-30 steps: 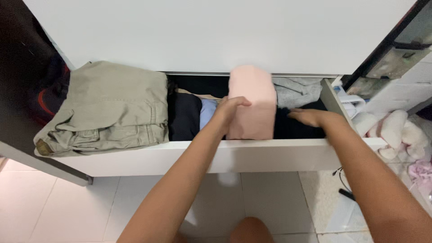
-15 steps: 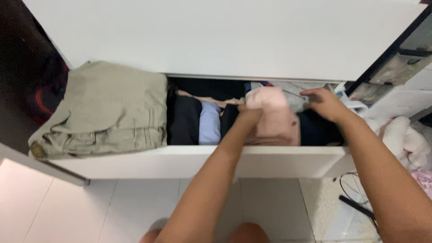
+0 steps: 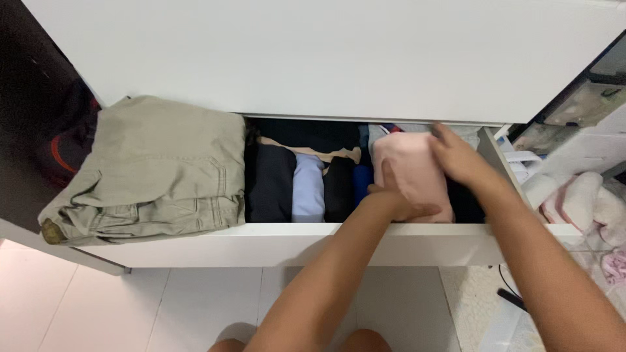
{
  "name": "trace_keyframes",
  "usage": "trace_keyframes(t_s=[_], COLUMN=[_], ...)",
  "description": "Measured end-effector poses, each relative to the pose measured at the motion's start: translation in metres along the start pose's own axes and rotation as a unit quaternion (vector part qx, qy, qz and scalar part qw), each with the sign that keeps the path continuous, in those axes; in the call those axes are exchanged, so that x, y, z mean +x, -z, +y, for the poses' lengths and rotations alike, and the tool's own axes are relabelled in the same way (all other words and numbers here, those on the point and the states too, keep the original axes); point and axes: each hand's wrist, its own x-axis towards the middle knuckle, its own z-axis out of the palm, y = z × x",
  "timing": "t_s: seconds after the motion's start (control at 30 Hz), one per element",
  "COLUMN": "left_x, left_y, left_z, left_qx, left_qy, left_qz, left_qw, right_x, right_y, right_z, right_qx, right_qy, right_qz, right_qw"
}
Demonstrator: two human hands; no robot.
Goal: The person organizes clothing in a white dresser drawer by hand, folding and arranging a light green shirt, beige pants, a pink shirt, and a blue shirt inside the drawer before sliding it shut.
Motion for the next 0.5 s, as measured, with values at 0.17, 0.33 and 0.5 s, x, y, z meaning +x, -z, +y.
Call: trace_keyframes(t_s=[0.17, 0.33, 0.5], left_x=[0.007, -0.018, -0.107], left_y=[-0.022, 0.000, 0.111], left_z=[-0.007, -0.044, -0.101], left_qx=[0.007, -0.005, 0.108], left_qy=[0.017, 0.032, 0.096], left_qz=[-0.024, -0.045, 0.181], left_qw=[1.000, 0.998, 0.973], right_x=[-0.026, -0.030, -0.036], right_y=[-0.014, -0.020, -0.030], right_z=[-0.098, -0.114, -0.133], right_qx=[-0.082, -0.086, -0.267], right_qy=[-0.120, -0.110, -0.020], right_qz=[-0.112, -0.055, 0.020], right_qw=[0.983, 0.989, 0.963])
